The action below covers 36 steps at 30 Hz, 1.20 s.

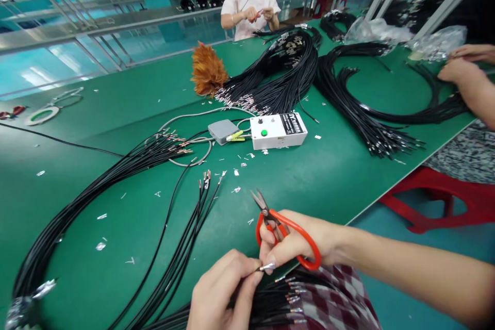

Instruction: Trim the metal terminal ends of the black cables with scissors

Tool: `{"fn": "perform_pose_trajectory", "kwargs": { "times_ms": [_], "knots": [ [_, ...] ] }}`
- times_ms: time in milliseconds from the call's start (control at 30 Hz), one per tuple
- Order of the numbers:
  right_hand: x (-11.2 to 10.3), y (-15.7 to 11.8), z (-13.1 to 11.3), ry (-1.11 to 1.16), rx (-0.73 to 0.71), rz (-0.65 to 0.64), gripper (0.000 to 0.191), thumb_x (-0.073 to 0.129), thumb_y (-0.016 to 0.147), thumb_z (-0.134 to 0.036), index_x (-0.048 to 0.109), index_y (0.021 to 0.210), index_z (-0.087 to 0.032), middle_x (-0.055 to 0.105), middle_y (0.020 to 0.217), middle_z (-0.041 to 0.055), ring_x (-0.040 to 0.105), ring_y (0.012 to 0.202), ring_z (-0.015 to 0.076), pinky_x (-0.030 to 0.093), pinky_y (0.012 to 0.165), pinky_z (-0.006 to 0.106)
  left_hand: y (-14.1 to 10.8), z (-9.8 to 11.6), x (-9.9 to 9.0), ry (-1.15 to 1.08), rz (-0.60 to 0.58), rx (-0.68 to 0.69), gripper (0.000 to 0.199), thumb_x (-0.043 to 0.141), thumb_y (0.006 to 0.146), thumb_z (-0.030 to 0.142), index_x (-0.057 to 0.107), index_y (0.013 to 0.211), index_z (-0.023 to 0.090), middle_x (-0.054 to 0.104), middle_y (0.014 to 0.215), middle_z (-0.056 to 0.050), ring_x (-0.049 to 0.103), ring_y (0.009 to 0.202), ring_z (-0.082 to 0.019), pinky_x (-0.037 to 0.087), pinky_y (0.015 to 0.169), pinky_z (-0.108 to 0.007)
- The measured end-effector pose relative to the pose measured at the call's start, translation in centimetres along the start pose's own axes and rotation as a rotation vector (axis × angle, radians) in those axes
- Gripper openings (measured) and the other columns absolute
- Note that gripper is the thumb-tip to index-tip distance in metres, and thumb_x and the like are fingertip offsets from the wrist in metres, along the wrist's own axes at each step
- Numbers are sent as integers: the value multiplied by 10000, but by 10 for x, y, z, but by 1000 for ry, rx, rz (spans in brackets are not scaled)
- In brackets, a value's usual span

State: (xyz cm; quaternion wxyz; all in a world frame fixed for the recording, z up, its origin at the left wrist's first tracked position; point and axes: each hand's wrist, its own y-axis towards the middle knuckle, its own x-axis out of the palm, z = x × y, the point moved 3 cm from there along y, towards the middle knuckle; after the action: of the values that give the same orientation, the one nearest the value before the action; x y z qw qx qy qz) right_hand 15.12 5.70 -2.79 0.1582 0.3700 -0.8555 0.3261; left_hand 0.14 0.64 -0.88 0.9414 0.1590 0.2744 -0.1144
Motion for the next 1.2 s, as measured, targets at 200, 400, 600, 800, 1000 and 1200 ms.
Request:
{"fn": "perform_pose_trajectory", "kwargs": {
  "times_ms": [200, 400, 600, 800, 1000, 1200],
  "knots": [
    [9, -7, 16, 262, 8, 17, 233, 661, 579, -150, 466, 697, -201, 565, 584, -44, 481, 535, 93, 321, 523, 210, 3, -4, 1, 107, 379, -64, 198, 623, 776, 45, 688, 833, 222, 701, 719, -43, 621, 653, -186, 463, 678, -279],
    [-46, -12, -37, -870, -461, 743, 88, 560, 753, -209, 490, 700, -211, 558, 693, 5, 514, 708, 180, 397, 694, 318, 20, -8, -3, -375, 270, -484, 107, 634, 806, 245, 676, 719, 198, 570, 575, 17, 487, 524, -122, 373, 475, -200],
    [-23, -2, -17, -590, -479, 546, 135, 586, 783, -228, 459, 741, -210, 643, 928, 38, 561, 766, 156, 445, 716, 291, 15, -16, 7, -577, 270, -650, 166, 676, 775, 318, 659, 741, 157, 530, 520, 28, 348, 429, -70, 201, 380, -177],
    [3, 5, -8, -305, -554, 514, 260, 689, 739, -234, 435, 690, -206, 648, 858, 17, 568, 739, 141, 458, 725, 280, 16, -18, 7, -507, 205, -654, 211, 671, 777, 366, 648, 723, 164, 524, 543, 32, 353, 413, -66, 241, 374, -175],
    [5, 20, 0, -92, -557, 540, 315, 726, 695, -253, 420, 640, -208, 628, 733, -1, 586, 691, 145, 471, 685, 280, 16, -17, 8, -593, 310, -680, 269, 701, 749, 419, 623, 694, 166, 496, 543, 40, 367, 480, -80, 246, 409, -162],
    [10, 27, 3, 0, -553, 547, 349, 746, 664, -304, 411, 638, -209, 593, 695, -18, 563, 659, 136, 460, 667, 266, 15, -14, 9, -669, 335, -655, 330, 652, 803, 410, 607, 1071, 223, 462, 527, 65, 358, 489, -92, 261, 435, -160]
  ]
}}
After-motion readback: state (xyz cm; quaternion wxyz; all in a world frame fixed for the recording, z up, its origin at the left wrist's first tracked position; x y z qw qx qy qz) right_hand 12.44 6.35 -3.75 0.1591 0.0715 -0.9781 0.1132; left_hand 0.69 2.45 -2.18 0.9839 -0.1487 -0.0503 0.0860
